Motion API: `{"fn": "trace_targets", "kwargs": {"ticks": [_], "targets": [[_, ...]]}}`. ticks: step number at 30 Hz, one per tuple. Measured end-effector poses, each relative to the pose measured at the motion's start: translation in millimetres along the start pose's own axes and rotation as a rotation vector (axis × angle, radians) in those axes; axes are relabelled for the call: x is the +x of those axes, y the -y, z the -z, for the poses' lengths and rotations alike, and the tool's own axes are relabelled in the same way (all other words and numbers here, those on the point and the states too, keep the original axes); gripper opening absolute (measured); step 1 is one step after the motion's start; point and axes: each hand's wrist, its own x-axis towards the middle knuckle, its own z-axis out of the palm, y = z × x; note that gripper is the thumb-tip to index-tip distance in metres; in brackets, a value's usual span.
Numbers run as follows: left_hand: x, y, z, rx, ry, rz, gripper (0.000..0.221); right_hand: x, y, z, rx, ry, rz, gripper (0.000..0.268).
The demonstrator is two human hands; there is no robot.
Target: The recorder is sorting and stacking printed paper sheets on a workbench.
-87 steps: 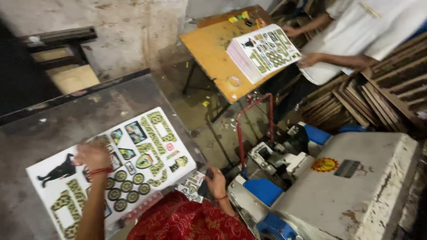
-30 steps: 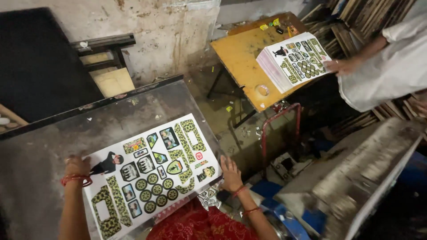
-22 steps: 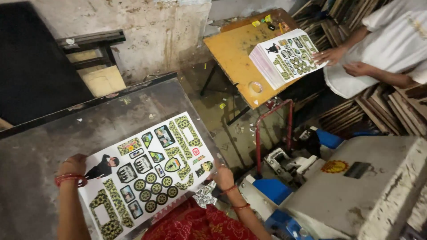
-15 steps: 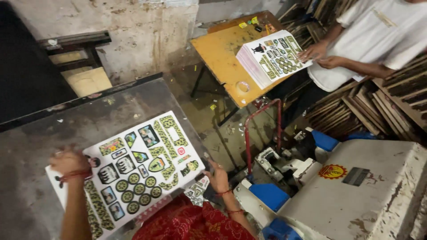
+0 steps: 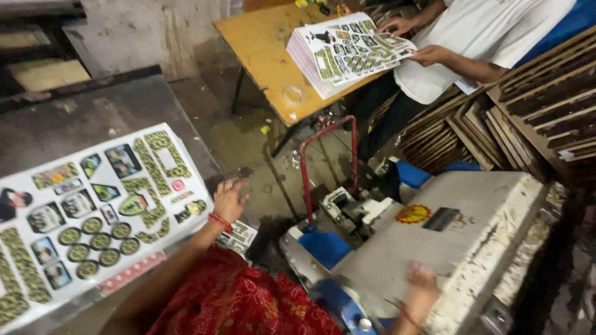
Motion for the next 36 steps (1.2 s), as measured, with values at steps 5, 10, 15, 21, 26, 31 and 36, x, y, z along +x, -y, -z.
{"fn": "trace_targets", "kwargs": {"ticks": [5,10,15,21,26,31,36], "targets": [[-12,-33,-24,-0.166,0.093,0.091,0.035,-41,-181,34,0.149,-0.037,-0.066,0.037],[-33,-85,-46,-0.225,0.279,0.137,0.035,43,-84,-73,0.317,-0.049,-0.128,0.036],[-35,-123,-46,-0.436,0.39,-0.019,0.035,144,108,-94,0.474,-0.053,-0.191,0.037],[-21,-41,-132,-1.08,0.244,0.067,0.039,231,339,150,1.382,0.22,-0.131,0.035],[-28,228,-51,-0.123,-0.343,0.538,0.06,257,377,192,1.607,0.271,-0.054,0.034],[-112,285,255,-0.432,-0.434,0.579,0.028,298,433,228,1.609,0.395,0.086,0.03],[-178,375,320,-0.077,-0.405,0.761,0.033,296,538,244,1.563,0.348,0.289,0.048]]}}
